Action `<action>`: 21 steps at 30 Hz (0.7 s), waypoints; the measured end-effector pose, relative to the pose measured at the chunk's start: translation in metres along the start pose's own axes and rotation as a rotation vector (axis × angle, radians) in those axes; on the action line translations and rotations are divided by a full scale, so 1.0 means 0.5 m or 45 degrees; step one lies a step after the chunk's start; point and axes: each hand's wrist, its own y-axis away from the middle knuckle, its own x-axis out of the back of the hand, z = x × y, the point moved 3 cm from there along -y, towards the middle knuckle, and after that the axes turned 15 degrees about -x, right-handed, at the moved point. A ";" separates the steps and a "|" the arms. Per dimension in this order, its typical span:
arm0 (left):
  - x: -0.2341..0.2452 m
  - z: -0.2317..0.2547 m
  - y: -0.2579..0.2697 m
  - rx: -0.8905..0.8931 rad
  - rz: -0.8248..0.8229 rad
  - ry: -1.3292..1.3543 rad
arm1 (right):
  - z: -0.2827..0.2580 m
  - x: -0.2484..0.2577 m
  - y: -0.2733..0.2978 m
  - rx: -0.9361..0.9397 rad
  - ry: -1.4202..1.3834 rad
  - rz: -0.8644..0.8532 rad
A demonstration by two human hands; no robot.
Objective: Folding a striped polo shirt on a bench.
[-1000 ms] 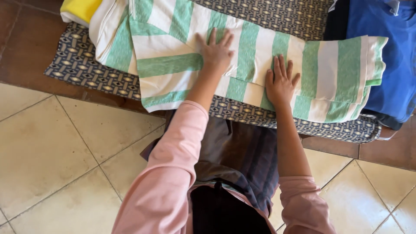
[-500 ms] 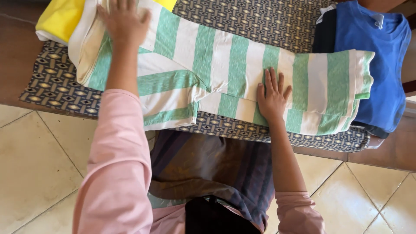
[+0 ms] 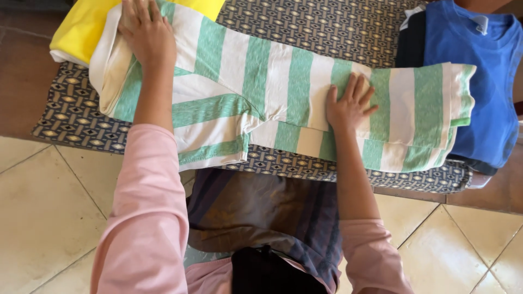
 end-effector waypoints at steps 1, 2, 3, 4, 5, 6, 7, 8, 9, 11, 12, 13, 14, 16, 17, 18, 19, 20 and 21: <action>-0.020 0.011 0.005 -0.012 0.004 0.008 | -0.003 -0.006 -0.001 -0.014 -0.003 0.006; -0.040 0.021 0.009 -0.028 -0.007 -0.105 | -0.006 -0.011 -0.004 -0.033 0.012 0.022; -0.062 0.035 0.012 -0.045 -0.016 -0.216 | -0.007 -0.016 -0.008 -0.055 0.027 0.040; -0.060 0.058 0.017 -0.059 -0.010 -0.205 | -0.001 -0.022 -0.009 -0.072 0.025 0.047; -0.058 0.076 0.031 -0.079 -0.036 -0.211 | -0.007 -0.030 -0.004 0.126 0.007 0.055; -0.056 0.093 0.044 -0.098 -0.061 -0.217 | -0.014 -0.038 0.002 0.324 -0.011 0.064; -0.034 0.113 0.044 -0.099 -0.057 -0.219 | -0.030 -0.022 0.028 0.325 -0.014 0.067; -0.012 0.134 0.043 -0.143 -0.022 -0.007 | -0.056 -0.009 0.062 0.597 -0.028 -0.007; 0.008 0.155 0.046 -0.185 0.010 0.207 | -0.079 0.004 0.099 0.869 -0.037 -0.084; 0.024 0.175 0.050 -0.193 0.020 0.191 | -0.133 -0.028 0.135 1.030 0.000 -0.052; 0.032 0.186 0.049 -0.202 0.029 0.174 | -0.162 -0.042 0.154 1.191 0.039 -0.019; 0.036 0.195 0.054 -0.208 0.034 0.173 | -0.178 -0.031 0.169 1.188 0.035 -0.013; 0.041 0.203 0.058 -0.163 0.036 0.107 | -0.194 -0.019 0.181 1.150 -0.016 -0.085; 0.047 0.207 0.043 -0.145 0.059 0.037 | -0.227 -0.021 0.162 1.098 -0.088 -0.133; 0.047 0.209 0.049 -0.124 0.058 0.048 | -0.230 -0.038 0.140 1.074 -0.149 -0.105; 0.046 0.209 0.056 -0.103 0.056 0.058 | -0.233 -0.057 0.118 1.049 -0.210 -0.078; 0.051 0.211 0.053 -0.104 0.054 0.061 | -0.229 -0.055 0.097 1.045 -0.209 -0.079; 0.054 0.211 0.051 -0.084 0.030 0.087 | -0.223 -0.054 0.074 0.967 -0.148 -0.046; 0.059 0.208 0.051 -0.059 0.007 0.110 | -0.220 -0.054 0.052 0.895 -0.089 -0.014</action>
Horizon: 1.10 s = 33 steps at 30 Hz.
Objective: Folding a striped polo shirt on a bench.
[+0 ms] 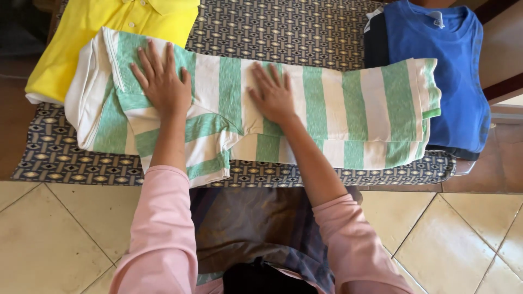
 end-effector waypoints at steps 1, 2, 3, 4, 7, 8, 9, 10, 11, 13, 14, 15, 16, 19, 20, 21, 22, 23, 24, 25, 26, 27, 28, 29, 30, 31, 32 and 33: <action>-0.004 -0.002 -0.001 0.003 -0.002 -0.002 | 0.037 0.002 -0.013 0.003 0.000 -0.003; -0.007 -0.004 0.002 0.000 0.011 -0.005 | 0.079 0.003 -0.023 -0.105 0.025 0.015; -0.010 -0.005 0.006 -0.004 0.025 -0.008 | 0.121 0.003 -0.032 -0.212 0.051 0.034; -0.012 -0.006 0.006 0.002 0.022 -0.008 | 0.164 0.014 -0.032 -0.208 0.053 0.029; -0.014 -0.004 0.009 -0.014 0.047 -0.019 | 0.314 0.044 -0.025 -0.431 0.062 0.048; -0.013 -0.004 0.007 -0.019 0.047 -0.030 | 0.371 0.050 -0.020 -0.488 0.202 0.086; -0.013 -0.004 0.005 -0.024 0.047 -0.041 | 0.427 0.056 -0.015 -0.545 0.343 0.125; -0.013 -0.003 0.004 -0.022 0.051 -0.039 | 0.472 0.071 -0.010 -0.544 0.346 0.128; -0.013 -0.003 0.004 -0.021 0.060 -0.042 | 0.508 0.090 -0.005 -0.393 0.652 0.253; -0.013 0.003 0.007 -0.016 0.064 -0.035 | 0.550 0.142 0.020 -0.235 0.964 0.371; -0.010 0.002 0.004 -0.001 0.055 -0.023 | 0.545 0.180 0.027 -0.117 0.981 0.436; -0.007 0.001 0.000 0.014 0.047 -0.011 | 0.540 0.218 0.034 0.001 0.998 0.501; -0.009 -0.001 0.003 0.023 0.050 -0.016 | 0.555 0.225 0.026 0.012 0.998 0.505; -0.011 -0.003 0.006 -0.007 0.069 -0.065 | 0.582 0.245 0.018 0.057 0.729 0.485; -0.011 -0.002 0.005 -0.008 0.075 -0.064 | 0.581 0.253 0.026 0.059 0.524 0.471; -0.011 -0.001 0.004 -0.009 0.082 -0.063 | 0.582 0.261 0.034 0.061 0.319 0.455; -0.008 0.002 0.002 -0.005 0.081 -0.063 | 0.594 0.256 0.036 0.064 0.320 0.454; -0.007 0.004 0.001 0.014 0.062 -0.039 | 0.606 0.253 0.039 0.041 0.385 0.502; -0.003 0.004 -0.001 0.034 0.044 -0.017 | 0.617 0.250 0.040 0.020 0.448 0.552; -0.005 0.002 -0.001 0.039 0.045 -0.020 | 0.620 0.264 0.040 0.025 0.448 0.553; -0.006 0.001 -0.001 0.040 0.049 -0.022 | 0.627 0.277 0.039 -0.103 0.572 0.563; -0.007 0.001 -0.001 0.042 0.053 -0.025 | 0.635 0.292 0.040 -0.232 0.694 0.569; -0.008 0.000 0.000 0.043 0.056 -0.025 | 0.655 0.295 0.036 -0.231 0.695 0.572; -0.010 0.000 0.001 0.040 0.060 -0.023 | 0.684 0.301 0.033 -0.440 0.663 0.541; -0.011 0.001 0.000 0.038 0.067 -0.019 | 0.715 0.308 0.030 -0.648 0.629 0.510; -0.012 0.000 0.000 0.039 0.072 -0.018 | 0.695 0.309 0.020 -0.647 0.630 0.516; -0.013 0.000 0.002 0.028 0.075 -0.039 | 0.677 0.312 0.015 -0.704 0.734 0.570; -0.015 0.001 0.004 0.018 0.078 -0.061 | 0.659 0.315 0.009 -0.760 0.840 0.625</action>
